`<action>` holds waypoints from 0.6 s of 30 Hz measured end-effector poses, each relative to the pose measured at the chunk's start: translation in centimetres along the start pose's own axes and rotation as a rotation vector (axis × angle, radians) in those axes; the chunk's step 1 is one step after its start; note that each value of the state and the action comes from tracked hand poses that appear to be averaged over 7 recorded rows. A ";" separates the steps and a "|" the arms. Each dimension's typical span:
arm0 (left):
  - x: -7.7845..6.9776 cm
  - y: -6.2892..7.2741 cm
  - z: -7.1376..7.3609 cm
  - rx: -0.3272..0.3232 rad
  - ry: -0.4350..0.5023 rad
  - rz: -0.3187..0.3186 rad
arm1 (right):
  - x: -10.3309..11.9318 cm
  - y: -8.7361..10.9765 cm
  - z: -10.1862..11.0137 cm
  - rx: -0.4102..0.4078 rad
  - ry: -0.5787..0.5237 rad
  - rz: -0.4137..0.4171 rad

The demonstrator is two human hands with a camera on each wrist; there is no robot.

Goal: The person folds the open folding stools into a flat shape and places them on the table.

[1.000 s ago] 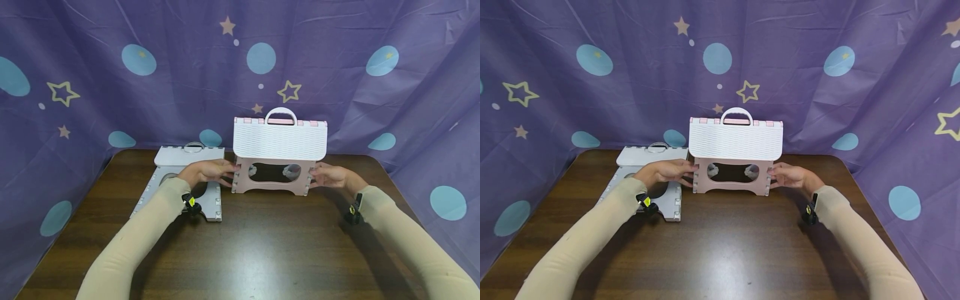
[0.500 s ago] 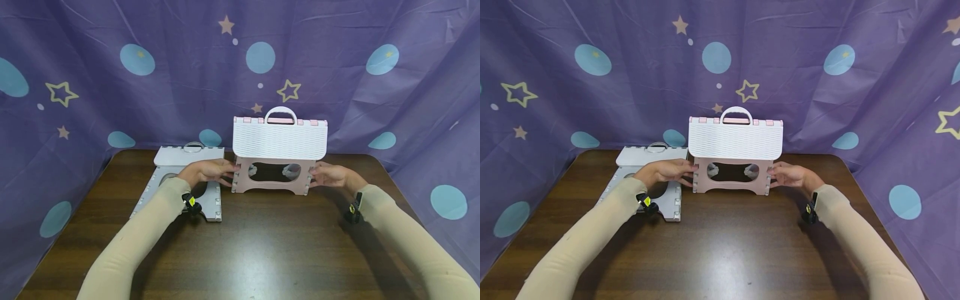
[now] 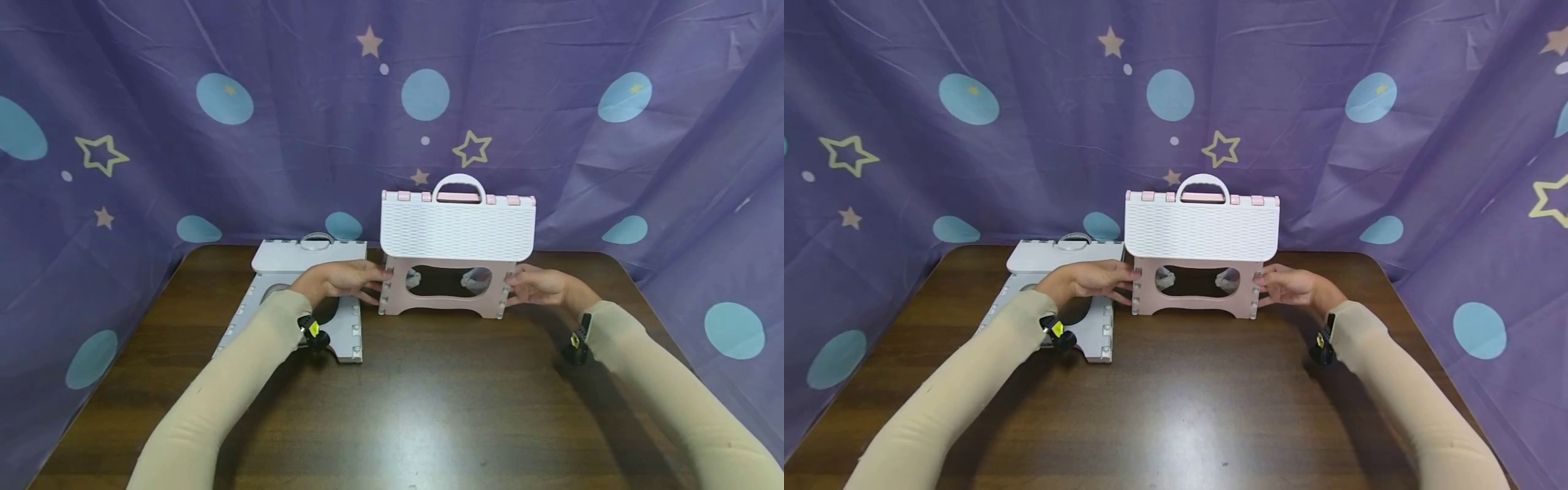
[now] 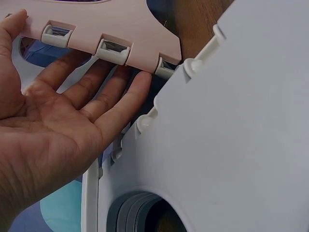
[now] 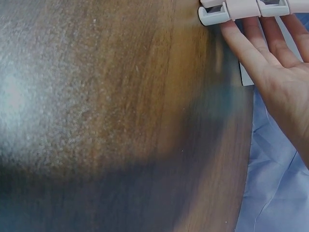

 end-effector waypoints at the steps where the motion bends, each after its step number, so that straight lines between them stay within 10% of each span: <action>1: 0.0 0.0 -0.1 0.005 0.000 -0.004 | 0.0 0.0 0.0 0.007 -0.001 0.003; 18: 0.0 0.0 -0.1 -0.005 -0.020 -0.017 | -0.2 -0.2 0.2 -0.015 -0.021 -0.002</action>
Point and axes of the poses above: each hand's wrist, its own y-axis away from the middle knuckle, its own z-axis out of the back of the hand, x = y × z, the point moved 6 cm from there along -y, towards the middle knuckle, and after that the axes turned 3 degrees about y, right-handed, at the moved point
